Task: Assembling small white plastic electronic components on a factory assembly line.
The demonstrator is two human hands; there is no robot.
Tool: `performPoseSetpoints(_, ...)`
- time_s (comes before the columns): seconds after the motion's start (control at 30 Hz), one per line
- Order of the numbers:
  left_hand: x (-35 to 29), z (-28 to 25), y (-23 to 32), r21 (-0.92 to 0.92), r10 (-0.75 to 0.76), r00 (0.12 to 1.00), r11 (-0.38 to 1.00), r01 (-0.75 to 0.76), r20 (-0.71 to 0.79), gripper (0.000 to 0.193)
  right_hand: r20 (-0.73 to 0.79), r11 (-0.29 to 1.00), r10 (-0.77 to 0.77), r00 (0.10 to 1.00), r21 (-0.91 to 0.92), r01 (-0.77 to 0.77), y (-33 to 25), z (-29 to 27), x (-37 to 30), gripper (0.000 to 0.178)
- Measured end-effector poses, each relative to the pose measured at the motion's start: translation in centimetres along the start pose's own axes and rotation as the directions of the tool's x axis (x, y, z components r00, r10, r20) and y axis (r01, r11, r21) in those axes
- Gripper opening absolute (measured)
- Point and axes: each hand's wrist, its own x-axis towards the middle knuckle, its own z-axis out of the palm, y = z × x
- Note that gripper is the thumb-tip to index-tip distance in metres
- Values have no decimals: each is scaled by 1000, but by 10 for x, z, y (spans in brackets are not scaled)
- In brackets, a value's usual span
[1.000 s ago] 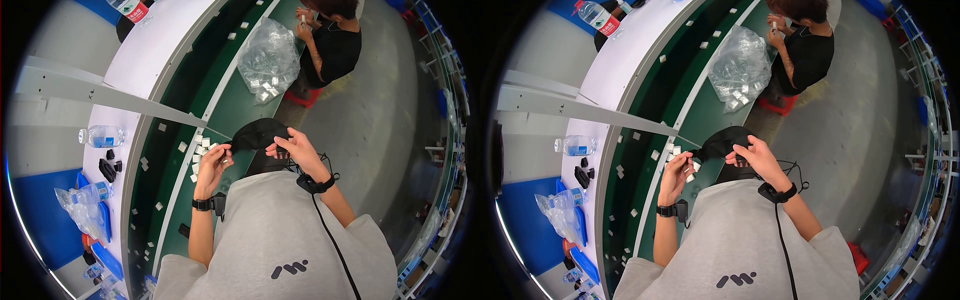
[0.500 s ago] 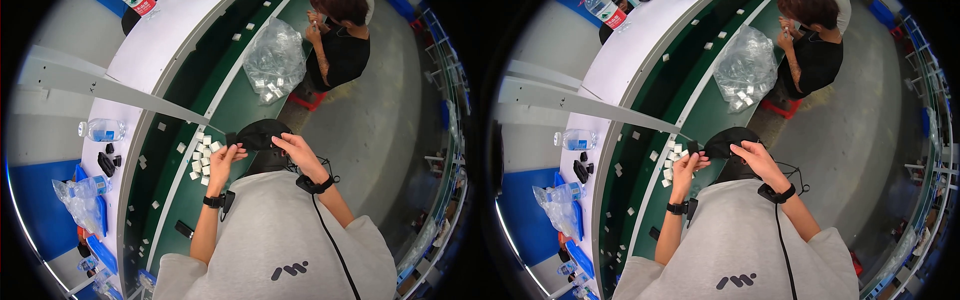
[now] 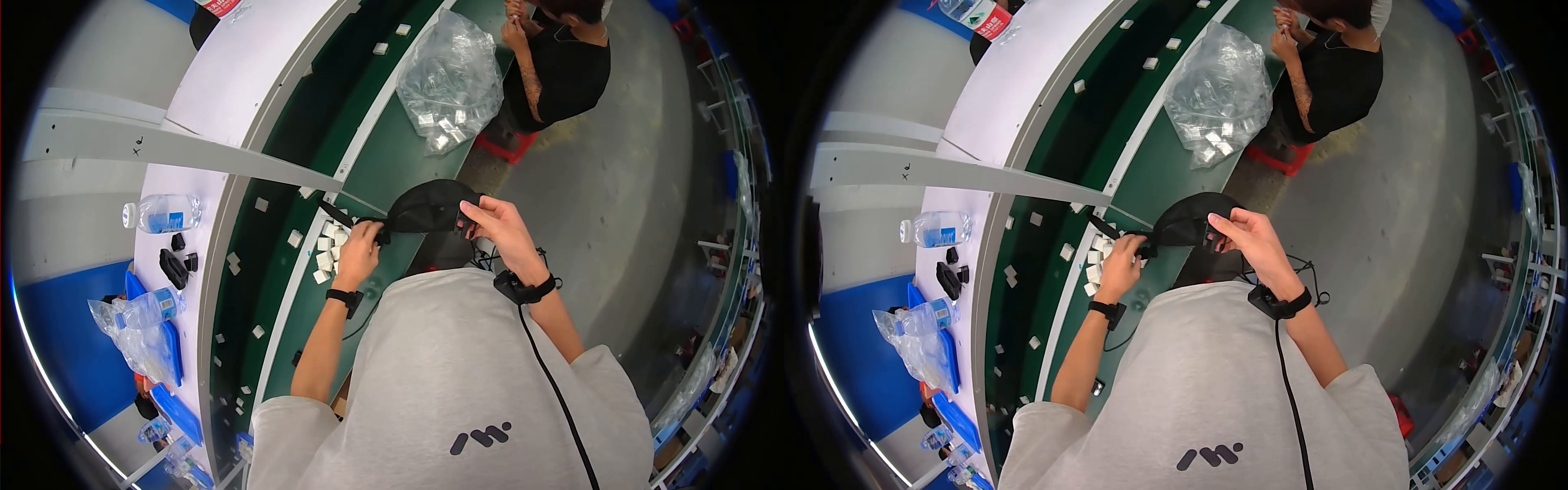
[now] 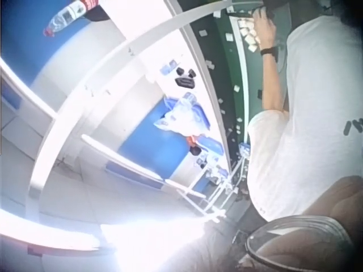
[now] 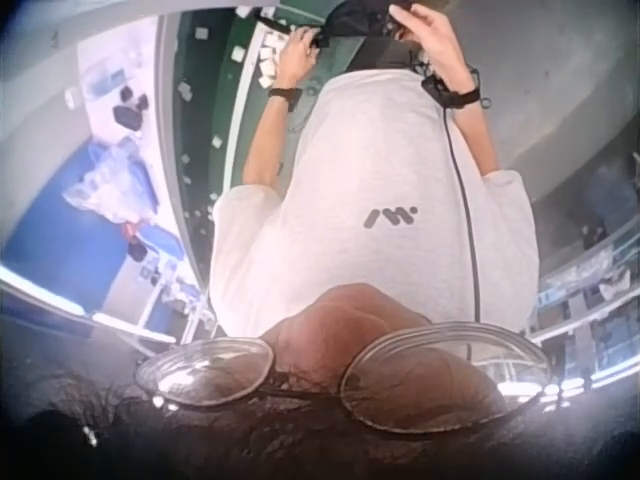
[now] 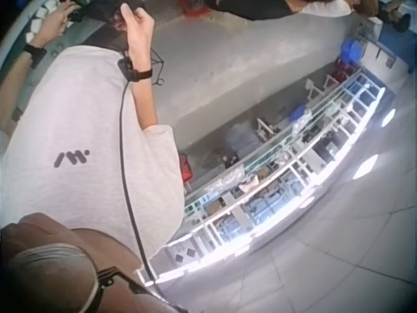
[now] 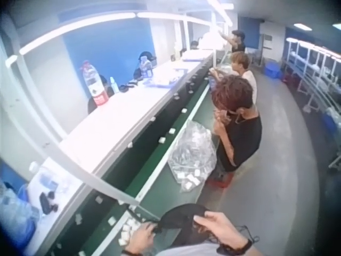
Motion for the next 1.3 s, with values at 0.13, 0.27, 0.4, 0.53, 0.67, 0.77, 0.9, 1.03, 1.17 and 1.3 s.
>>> performPoseSetpoints(0.13, 14, 23, -13, 315, -72, 976, 949, 4, 205, 51, 19, 1000, 3, 1000, -19, -3, -2, 4, -2, 31)
performPoseSetpoints(0.27, 25, 39, -23, 439, -37, 967, 895, -80, 253, 48, 28, 997, 28, 999, -69, -26, -3, 2, -3, 28)
performPoseSetpoints(0.4, 32, 58, -22, 444, -29, 974, 893, -76, 225, 48, 67, 999, 27, 997, -38, -25, 0, 2, -2, 25)
performPoseSetpoints(0.53, 29, 78, -27, 525, -83, 964, 849, -64, 251, 44, 72, 999, 26, 997, -25, -25, -2, 4, -3, 24)
performPoseSetpoints(0.67, 20, 88, -38, 535, -85, 963, 842, -68, 255, 35, 104, 998, 28, 994, -56, -22, 4, 2, 3, 25)
performPoseSetpoints(0.77, 25, 76, -30, 461, -126, 927, 886, -56, 353, 31, 98, 996, 22, 995, -88, -14, 8, -3, 4, 24)
performPoseSetpoints(0.9, 23, 45, -9, 88, -6, 995, 996, -3, 102, 22, 77, 1000, 19, 997, 3, -19, 2, 4, 0, 24)
performPoseSetpoints(1.03, 28, 8, 11, -447, -98, 994, 892, 66, -48, 25, 36, 995, 14, 999, 98, -18, 0, 2, -3, 25)
performPoseSetpoints(1.17, 38, -18, 45, -789, -282, 959, 588, 178, 6, 26, 9, 993, -6, 1000, 117, 5, 0, 4, -2, 25)
performPoseSetpoints(1.3, 50, -25, 46, -788, -249, 967, 583, 199, 60, 32, 56, 995, -29, 998, 97, 23, -3, 15, -4, 23)
